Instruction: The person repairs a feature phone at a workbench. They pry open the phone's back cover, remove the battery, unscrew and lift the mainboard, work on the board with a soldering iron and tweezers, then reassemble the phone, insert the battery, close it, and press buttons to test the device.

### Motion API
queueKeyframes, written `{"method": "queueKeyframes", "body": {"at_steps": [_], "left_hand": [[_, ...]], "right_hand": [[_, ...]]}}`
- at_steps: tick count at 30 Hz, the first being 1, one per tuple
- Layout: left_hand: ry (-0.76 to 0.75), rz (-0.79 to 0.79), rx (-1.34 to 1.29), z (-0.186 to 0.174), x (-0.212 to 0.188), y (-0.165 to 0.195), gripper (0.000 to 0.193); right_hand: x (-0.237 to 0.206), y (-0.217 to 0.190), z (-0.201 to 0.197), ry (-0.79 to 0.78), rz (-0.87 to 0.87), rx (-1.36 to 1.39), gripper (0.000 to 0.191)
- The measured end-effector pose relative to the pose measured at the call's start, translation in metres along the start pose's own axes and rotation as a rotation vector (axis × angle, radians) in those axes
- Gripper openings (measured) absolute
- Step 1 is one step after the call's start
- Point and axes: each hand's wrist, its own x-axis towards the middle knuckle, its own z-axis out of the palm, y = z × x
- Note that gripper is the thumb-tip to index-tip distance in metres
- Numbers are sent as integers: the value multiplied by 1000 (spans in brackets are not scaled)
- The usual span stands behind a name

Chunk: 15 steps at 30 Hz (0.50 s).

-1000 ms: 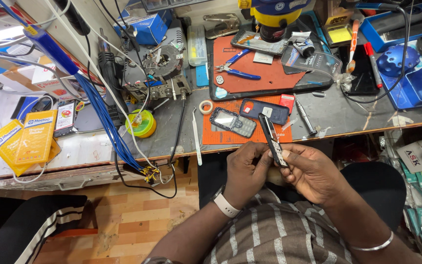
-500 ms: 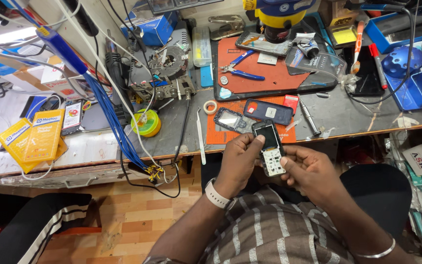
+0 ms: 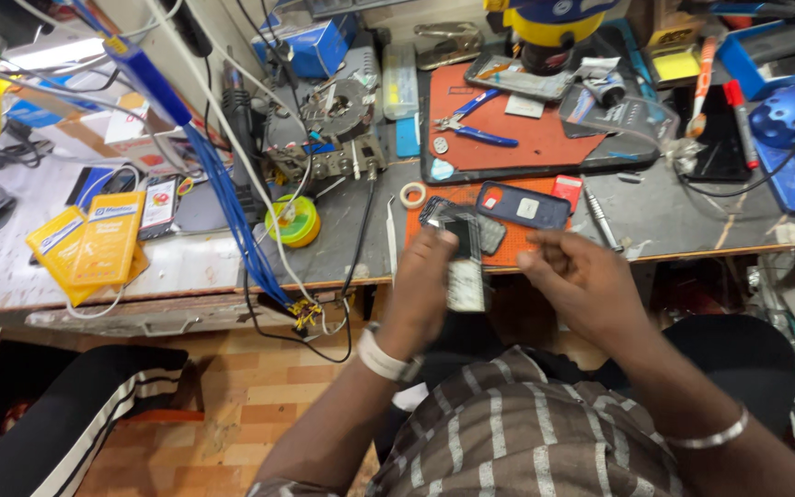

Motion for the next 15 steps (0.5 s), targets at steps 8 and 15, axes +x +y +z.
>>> {"method": "queueKeyframes", "body": {"at_steps": [8,15], "left_hand": [[135,36,-126,-30,-2,45,19],[118,-89,-296,-20,3,23,19]], "right_hand": [[47,-25,37,-82,-471,-717,30],[51,-26,38,-94,-655,-868,17]]}}
